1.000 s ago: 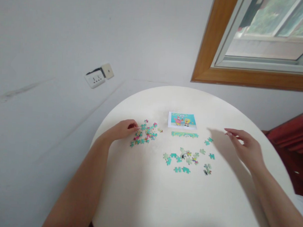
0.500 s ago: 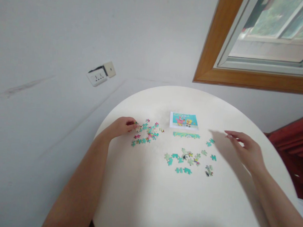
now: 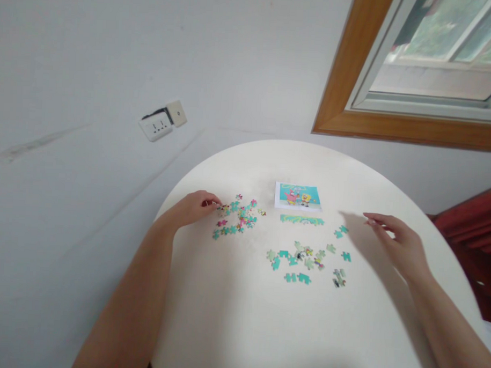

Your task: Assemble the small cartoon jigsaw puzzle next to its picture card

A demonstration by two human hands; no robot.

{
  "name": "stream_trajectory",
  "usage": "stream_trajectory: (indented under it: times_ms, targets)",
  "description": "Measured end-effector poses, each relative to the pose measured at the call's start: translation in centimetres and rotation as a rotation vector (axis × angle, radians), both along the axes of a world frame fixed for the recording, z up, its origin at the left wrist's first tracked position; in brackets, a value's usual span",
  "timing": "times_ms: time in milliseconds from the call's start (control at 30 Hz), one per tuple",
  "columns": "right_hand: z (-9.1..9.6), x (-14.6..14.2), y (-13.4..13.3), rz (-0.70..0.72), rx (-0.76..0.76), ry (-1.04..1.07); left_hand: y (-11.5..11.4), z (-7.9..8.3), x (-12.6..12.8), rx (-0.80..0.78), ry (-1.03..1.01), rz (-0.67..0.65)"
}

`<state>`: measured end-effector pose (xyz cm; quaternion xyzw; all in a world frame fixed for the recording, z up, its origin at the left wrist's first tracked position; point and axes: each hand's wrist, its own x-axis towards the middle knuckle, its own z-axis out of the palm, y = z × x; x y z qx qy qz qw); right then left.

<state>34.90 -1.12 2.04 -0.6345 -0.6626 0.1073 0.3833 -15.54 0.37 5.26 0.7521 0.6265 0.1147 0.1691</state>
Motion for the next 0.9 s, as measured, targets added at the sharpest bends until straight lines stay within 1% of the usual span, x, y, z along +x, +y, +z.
stream_trajectory:
  times_ms: [200, 300, 400, 500, 567, 633, 767, 833, 900]
  targets:
    - [-0.1, 0.1, 0.1, 0.012, 0.004, 0.008, -0.3, 0.2, 0.3, 0.094, -0.042, 0.013]
    - [0.0, 0.1, 0.1, 0.009, -0.008, 0.022, -0.3, 0.1, 1.4, 0.122, -0.058, -0.048]
    - [0.0, 0.1, 0.1, 0.007, -0.006, 0.035, -0.3, -0.3, 3.4, 0.158, -0.074, -0.137]
    - [-0.1, 0.2, 0.2, 0.019, 0.016, 0.042, -0.4, -0.6, 5.2, 0.156, 0.002, -0.247]
    - [-0.1, 0.2, 0.2, 0.026, 0.028, 0.040, -0.5, -0.7, 5.7, 0.143, 0.033, -0.273]
    - [0.0, 0.1, 0.1, 0.028, 0.029, 0.036, -0.6, -0.5, 5.7, 0.112, 0.038, -0.269]
    - [0.3, -0.1, -0.1, 0.029, 0.027, 0.022, -0.8, 0.0, 4.8, 0.037, 0.001, -0.237]
    - [0.3, -0.2, -0.1, 0.027, 0.029, 0.020, -0.7, 0.1, 4.3, 0.041, -0.043, -0.201]
    - [0.3, -0.2, -0.1, 0.026, 0.030, 0.022, -0.6, 0.0, 3.8, 0.096, -0.083, -0.162]
